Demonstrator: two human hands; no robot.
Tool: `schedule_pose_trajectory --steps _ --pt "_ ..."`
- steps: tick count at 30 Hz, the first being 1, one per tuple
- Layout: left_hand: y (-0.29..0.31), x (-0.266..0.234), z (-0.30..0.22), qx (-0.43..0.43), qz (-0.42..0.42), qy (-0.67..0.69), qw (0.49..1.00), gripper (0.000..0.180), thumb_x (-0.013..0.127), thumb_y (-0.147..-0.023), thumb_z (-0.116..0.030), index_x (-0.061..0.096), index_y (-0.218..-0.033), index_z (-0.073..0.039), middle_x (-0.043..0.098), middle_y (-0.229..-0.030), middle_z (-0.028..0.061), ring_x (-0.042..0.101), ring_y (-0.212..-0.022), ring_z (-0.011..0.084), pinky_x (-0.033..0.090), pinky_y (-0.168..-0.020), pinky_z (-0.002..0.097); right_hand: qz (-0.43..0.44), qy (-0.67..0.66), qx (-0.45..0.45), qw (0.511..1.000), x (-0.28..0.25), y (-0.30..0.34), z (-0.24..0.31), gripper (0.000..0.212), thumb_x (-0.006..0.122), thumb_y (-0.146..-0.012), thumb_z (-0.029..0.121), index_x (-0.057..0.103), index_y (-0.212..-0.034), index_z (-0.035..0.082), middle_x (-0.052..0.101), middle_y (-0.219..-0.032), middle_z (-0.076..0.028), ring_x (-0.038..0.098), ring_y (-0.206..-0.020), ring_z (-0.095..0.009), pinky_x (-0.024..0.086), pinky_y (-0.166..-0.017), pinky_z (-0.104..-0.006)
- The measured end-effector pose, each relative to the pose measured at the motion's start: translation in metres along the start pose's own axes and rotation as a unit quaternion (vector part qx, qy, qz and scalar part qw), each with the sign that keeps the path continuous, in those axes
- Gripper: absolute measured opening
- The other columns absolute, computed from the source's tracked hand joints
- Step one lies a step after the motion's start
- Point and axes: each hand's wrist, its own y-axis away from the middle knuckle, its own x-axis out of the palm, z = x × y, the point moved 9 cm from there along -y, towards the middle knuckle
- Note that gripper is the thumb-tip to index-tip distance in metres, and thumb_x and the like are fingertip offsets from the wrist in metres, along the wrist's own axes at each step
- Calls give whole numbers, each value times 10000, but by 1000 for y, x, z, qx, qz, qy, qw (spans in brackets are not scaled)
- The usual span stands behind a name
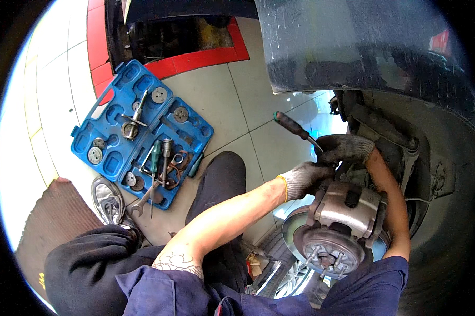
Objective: The person is working on a car's brake assembly, using a screwdriver to adjust components within the caliper. They are seated on the floor next to the vehicle, with a toolkit visible nearby.
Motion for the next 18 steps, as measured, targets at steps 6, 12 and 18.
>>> schedule_pose_trajectory --steps 6,12,18 --pt "-6 3 19 -2 46 205 978 173 580 -919 -108 630 -1041 4 626 -988 79 594 -903 130 494 -815 268 0 -87 -57 995 -2 12 18 315 702 -802 197 594 -1029 8 658 -1022 -107 625 -940 -216 516 -851 -353" --pt "4 8 4 42 47 118 991 207 543 -952 -122 622 -1081 19 626 -982 76 577 -884 135 481 -804 259 3 -132 -37 991 -10 16 -14 303 680 -836 189 606 -1083 30 653 -1088 -113 641 -962 -222 540 -840 -357" --pt "0 6 -1 25 38 56 997 221 557 -947 -142 625 -1088 15 620 -962 64 550 -858 95 470 -764 252 -60 305 -305 900 -17 24 9 378 688 -813 164 602 -1142 0 629 -1134 -136 619 -1021 -249 509 -892 -390"
